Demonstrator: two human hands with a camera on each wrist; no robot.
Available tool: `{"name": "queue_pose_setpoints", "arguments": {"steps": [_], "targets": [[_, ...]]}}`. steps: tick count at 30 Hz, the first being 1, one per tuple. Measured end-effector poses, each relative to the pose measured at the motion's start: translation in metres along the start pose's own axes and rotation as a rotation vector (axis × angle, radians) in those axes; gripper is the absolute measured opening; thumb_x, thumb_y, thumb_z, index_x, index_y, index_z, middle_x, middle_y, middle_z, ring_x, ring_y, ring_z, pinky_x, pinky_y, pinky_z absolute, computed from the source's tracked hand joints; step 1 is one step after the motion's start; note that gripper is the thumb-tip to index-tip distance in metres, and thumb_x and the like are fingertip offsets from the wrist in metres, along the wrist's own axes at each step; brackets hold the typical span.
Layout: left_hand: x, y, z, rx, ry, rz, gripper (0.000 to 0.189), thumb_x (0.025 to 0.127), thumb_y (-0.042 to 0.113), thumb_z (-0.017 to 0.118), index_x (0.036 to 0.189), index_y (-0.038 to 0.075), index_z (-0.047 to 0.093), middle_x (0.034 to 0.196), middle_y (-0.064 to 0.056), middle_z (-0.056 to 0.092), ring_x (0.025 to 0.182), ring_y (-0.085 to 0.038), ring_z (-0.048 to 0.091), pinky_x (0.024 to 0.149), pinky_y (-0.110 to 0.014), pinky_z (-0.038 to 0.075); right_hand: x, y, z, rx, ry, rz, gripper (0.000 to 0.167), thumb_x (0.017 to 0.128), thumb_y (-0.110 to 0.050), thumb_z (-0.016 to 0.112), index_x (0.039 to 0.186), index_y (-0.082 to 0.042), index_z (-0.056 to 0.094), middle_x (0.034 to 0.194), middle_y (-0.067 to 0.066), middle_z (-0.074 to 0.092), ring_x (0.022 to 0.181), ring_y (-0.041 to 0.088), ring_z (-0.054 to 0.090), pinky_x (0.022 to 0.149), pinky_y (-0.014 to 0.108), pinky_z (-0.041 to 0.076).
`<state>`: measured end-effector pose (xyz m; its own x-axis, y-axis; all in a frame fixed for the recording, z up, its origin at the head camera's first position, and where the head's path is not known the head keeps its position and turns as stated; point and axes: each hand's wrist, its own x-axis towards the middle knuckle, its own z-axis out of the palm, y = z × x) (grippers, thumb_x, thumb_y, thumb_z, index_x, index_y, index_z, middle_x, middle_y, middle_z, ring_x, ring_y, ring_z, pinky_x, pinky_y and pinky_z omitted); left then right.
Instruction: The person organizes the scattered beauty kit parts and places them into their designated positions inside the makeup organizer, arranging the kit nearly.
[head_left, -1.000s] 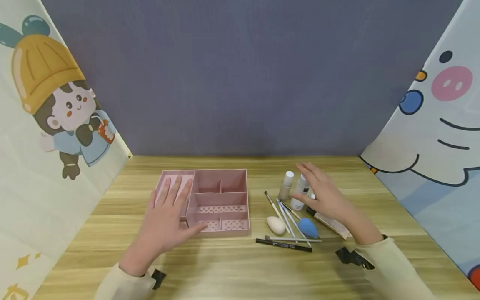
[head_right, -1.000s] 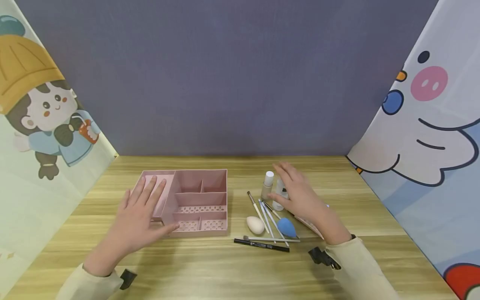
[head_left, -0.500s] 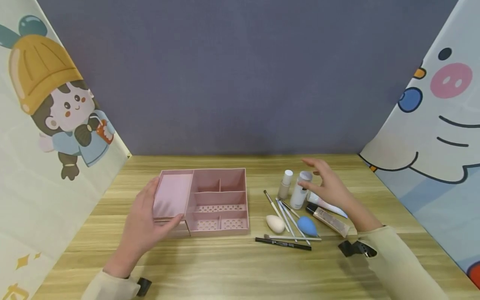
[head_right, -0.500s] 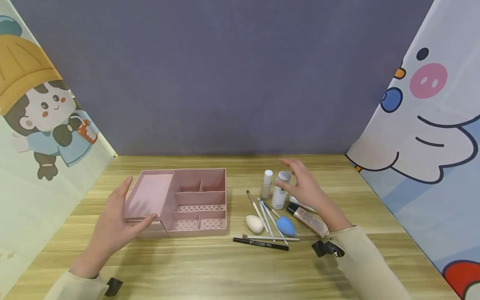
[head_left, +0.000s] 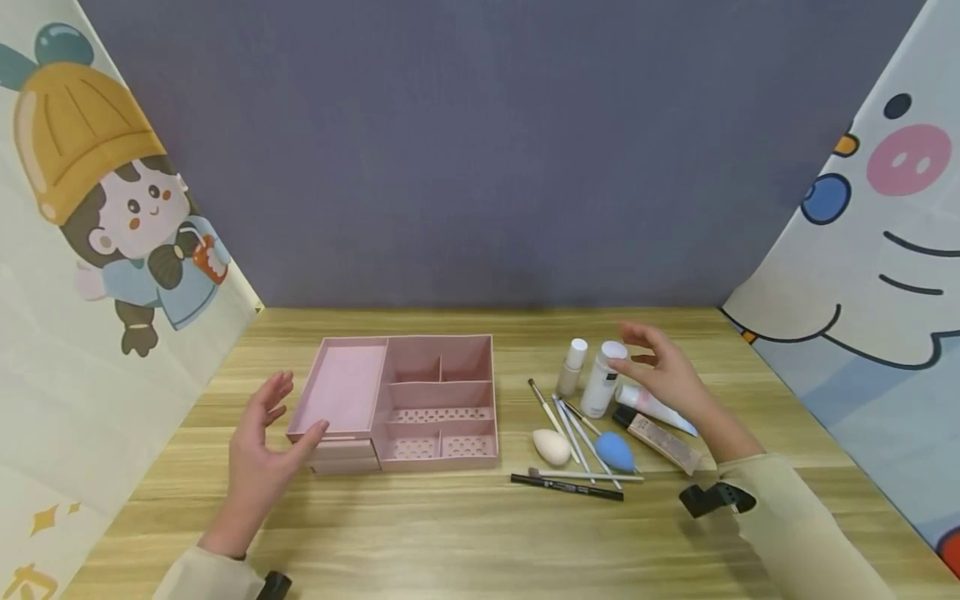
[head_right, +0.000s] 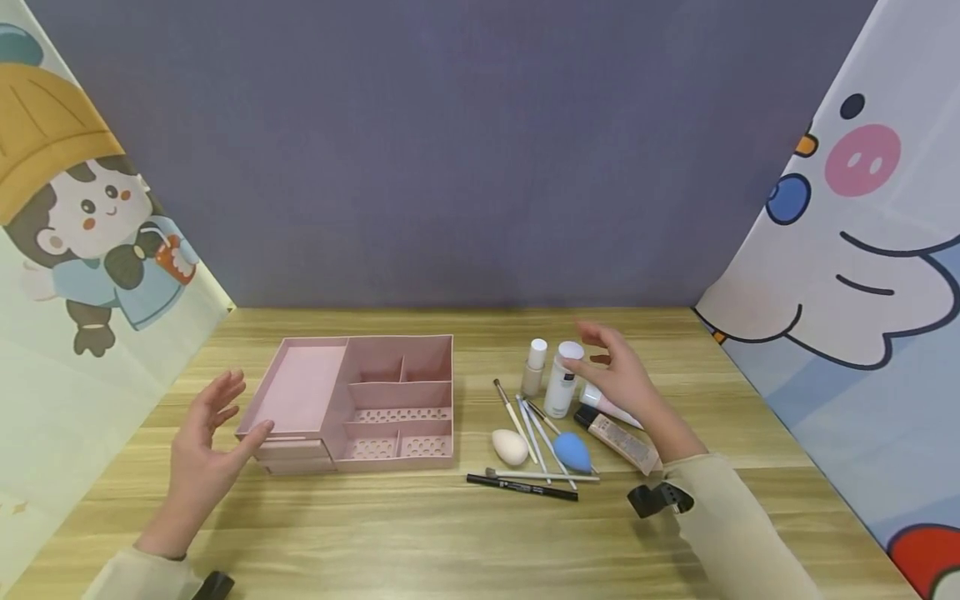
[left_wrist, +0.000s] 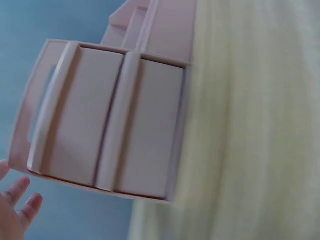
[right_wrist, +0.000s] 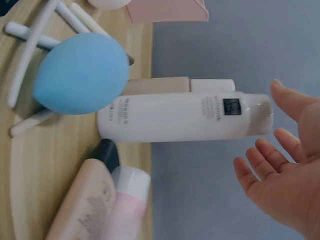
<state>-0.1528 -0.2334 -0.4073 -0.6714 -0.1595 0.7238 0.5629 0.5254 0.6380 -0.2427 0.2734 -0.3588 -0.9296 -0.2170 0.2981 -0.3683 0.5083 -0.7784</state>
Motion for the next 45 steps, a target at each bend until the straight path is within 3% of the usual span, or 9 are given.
{"name": "queue_pose_setpoints", "arguments": {"steps": [3,6,10,14,17,25,32,45], "targets": [[-0.004,0.001,-0.001,-0.015,-0.016,-0.126,0.077,0.069,-0.015,0.08,0.14,-0.006,0.048,0.133,0.011,0.054,0.12,-0.001,0.051,0.095,-0.012,0.042,0.0,0.005,0.001,0.003,0.022,0.021,0.057,0.095,-0.014,0.069,0.141,0.009,0.042,0.137,0.026,0.049,0.125,0.036,0.046,0.095,0.028,0.048],[-0.008,0.001,-0.001,-0.027,-0.038,-0.208,0.074,0.074,-0.014,0.078,0.14,-0.005,0.047,0.134,0.0,0.056,0.118,0.0,0.052,0.095,-0.011,0.042,0.0,0.01,0.003,-0.008,0.041,0.033,0.055,0.096,-0.016,0.069,0.138,0.009,0.045,0.134,0.025,0.053,0.121,0.029,0.049,0.09,0.021,0.046],[-0.013,-0.005,-0.002,-0.028,-0.064,-0.255,0.07,0.076,-0.012,0.077,0.139,-0.006,0.047,0.134,-0.02,0.057,0.114,0.004,0.052,0.092,-0.009,0.041,-0.001,0.015,0.005,-0.013,0.053,0.035,0.05,0.096,-0.017,0.068,0.136,0.007,0.048,0.131,0.024,0.056,0.114,0.012,0.051,0.088,0.019,0.046],[-0.016,-0.01,-0.002,0.028,-0.094,-0.288,0.062,0.081,-0.005,0.078,0.137,-0.004,0.052,0.131,-0.026,0.058,0.105,0.01,0.051,0.087,-0.004,0.039,-0.002,0.019,0.006,0.014,0.056,0.027,0.045,0.097,-0.015,0.067,0.132,0.007,0.051,0.128,0.024,0.057,0.108,-0.002,0.05,0.085,0.012,0.046],[-0.016,-0.01,-0.002,0.063,-0.117,-0.307,0.058,0.083,0.0,0.078,0.136,-0.002,0.055,0.129,-0.026,0.059,0.102,0.011,0.05,0.086,-0.002,0.038,-0.003,0.02,0.007,0.03,0.058,0.036,0.042,0.098,-0.016,0.066,0.131,0.007,0.053,0.127,0.023,0.057,0.105,-0.005,0.05,0.084,0.011,0.046],[-0.015,-0.012,-0.002,0.046,-0.118,-0.321,0.059,0.082,-0.001,0.078,0.136,-0.002,0.054,0.128,-0.027,0.061,0.102,0.015,0.05,0.087,-0.002,0.038,-0.004,0.022,0.009,0.06,0.065,0.044,0.039,0.099,-0.016,0.065,0.128,0.007,0.055,0.124,0.021,0.058,0.106,-0.005,0.051,0.086,0.011,0.046],[-0.015,-0.011,-0.002,0.045,-0.119,-0.341,0.059,0.083,0.0,0.078,0.136,-0.001,0.054,0.129,-0.026,0.061,0.102,0.015,0.05,0.086,-0.002,0.039,-0.003,0.025,0.013,0.059,0.09,-0.004,0.032,0.097,-0.009,0.066,0.122,0.009,0.057,0.115,0.018,0.062,0.098,-0.002,0.057,0.082,0.013,0.05],[-0.016,-0.014,-0.002,0.046,-0.12,-0.361,0.059,0.083,0.001,0.079,0.137,0.0,0.055,0.126,-0.025,0.063,0.1,0.013,0.051,0.086,-0.003,0.04,0.0,0.032,0.025,0.139,0.223,-0.14,0.025,0.088,0.01,0.069,0.11,0.013,0.06,0.098,-0.007,0.063,0.087,0.003,0.063,0.073,0.012,0.052]]}}
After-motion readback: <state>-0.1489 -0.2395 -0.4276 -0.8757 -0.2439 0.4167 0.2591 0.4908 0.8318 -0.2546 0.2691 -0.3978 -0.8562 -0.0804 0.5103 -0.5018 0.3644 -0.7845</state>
